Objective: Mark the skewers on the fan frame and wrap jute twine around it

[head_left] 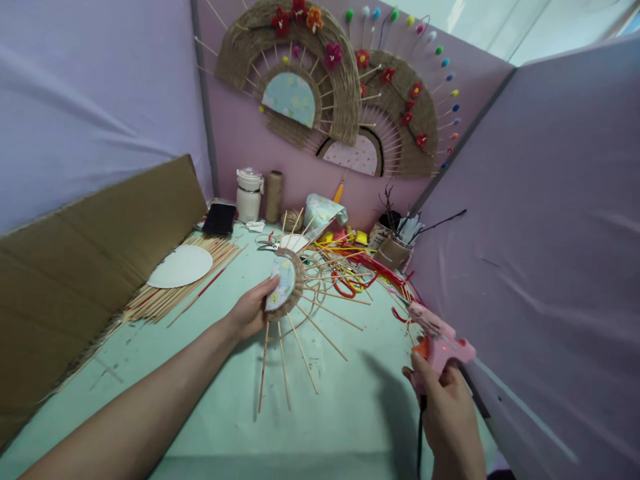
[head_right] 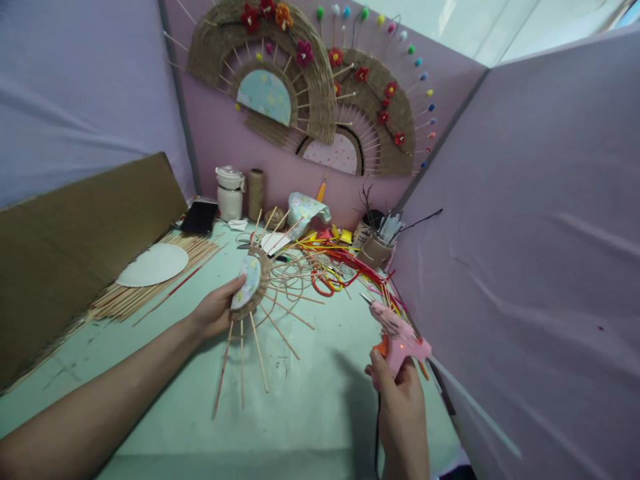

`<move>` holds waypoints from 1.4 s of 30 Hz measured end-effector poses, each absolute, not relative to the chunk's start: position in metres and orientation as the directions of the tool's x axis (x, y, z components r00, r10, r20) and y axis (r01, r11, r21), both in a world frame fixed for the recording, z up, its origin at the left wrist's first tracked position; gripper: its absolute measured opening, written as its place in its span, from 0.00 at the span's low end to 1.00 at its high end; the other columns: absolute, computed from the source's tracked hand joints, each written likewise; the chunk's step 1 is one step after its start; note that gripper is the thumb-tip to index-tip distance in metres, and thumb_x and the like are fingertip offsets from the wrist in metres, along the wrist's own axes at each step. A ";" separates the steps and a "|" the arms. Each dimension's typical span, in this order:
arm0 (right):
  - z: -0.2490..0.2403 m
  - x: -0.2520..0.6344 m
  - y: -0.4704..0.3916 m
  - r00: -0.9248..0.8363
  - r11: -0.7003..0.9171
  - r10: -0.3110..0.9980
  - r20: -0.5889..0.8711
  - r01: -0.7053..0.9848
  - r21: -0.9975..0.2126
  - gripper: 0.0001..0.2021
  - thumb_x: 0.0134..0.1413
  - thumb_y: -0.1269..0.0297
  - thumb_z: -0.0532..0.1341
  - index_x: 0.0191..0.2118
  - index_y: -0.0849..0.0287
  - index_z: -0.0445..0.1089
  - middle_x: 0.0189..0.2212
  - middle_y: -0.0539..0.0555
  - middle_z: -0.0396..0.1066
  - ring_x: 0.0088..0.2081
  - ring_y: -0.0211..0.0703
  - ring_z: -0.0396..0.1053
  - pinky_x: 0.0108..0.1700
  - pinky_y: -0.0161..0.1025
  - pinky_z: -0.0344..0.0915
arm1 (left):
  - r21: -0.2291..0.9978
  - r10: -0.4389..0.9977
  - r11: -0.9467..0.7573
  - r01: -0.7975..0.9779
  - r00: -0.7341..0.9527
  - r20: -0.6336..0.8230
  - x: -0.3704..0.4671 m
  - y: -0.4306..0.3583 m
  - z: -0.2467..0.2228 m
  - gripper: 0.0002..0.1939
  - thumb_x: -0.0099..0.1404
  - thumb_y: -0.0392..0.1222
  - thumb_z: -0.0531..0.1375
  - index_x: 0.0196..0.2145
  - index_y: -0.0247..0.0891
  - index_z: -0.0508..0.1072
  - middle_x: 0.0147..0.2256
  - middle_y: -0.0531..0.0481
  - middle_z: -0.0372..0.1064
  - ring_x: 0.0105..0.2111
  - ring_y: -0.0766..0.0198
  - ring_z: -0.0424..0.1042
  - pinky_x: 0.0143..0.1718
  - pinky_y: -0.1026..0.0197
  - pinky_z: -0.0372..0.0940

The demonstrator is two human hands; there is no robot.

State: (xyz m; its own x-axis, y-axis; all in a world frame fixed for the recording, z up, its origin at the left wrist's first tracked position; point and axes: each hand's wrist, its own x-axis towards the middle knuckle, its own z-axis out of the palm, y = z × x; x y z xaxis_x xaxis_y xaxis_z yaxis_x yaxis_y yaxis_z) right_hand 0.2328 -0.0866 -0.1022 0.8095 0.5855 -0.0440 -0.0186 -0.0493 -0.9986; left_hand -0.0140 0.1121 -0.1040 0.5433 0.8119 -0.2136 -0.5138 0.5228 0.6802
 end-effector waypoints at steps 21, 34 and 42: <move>-0.100 0.137 -0.034 0.494 0.144 0.866 0.076 -0.102 -0.984 0.17 0.57 0.48 0.59 0.33 0.59 0.71 0.27 0.50 0.67 0.24 0.34 0.58 0.25 0.32 0.54 | 0.508 0.649 0.720 -0.473 0.717 -0.253 -0.009 0.110 -0.107 0.20 0.71 0.50 0.45 0.32 0.34 0.66 0.18 0.57 0.53 0.15 0.72 0.55 0.15 0.70 0.57; -0.113 0.123 -0.017 0.522 0.133 0.851 0.050 -0.123 -0.983 0.23 0.56 0.42 0.56 0.33 0.61 0.69 0.26 0.50 0.66 0.22 0.33 0.57 0.23 0.32 0.54 | 0.380 0.639 0.764 -0.521 0.695 -0.330 -0.004 0.106 -0.114 0.19 0.71 0.51 0.47 0.31 0.34 0.66 0.18 0.57 0.55 0.15 0.72 0.57 0.16 0.70 0.59; -0.114 0.119 -0.013 0.521 0.141 0.850 0.077 -0.084 -0.986 0.23 0.57 0.41 0.55 0.32 0.60 0.68 0.25 0.49 0.65 0.21 0.32 0.57 0.23 0.32 0.54 | 0.388 0.636 0.769 -0.508 0.674 -0.376 -0.002 0.103 -0.114 0.22 0.71 0.51 0.46 0.28 0.33 0.66 0.18 0.53 0.60 0.15 0.72 0.60 0.17 0.70 0.61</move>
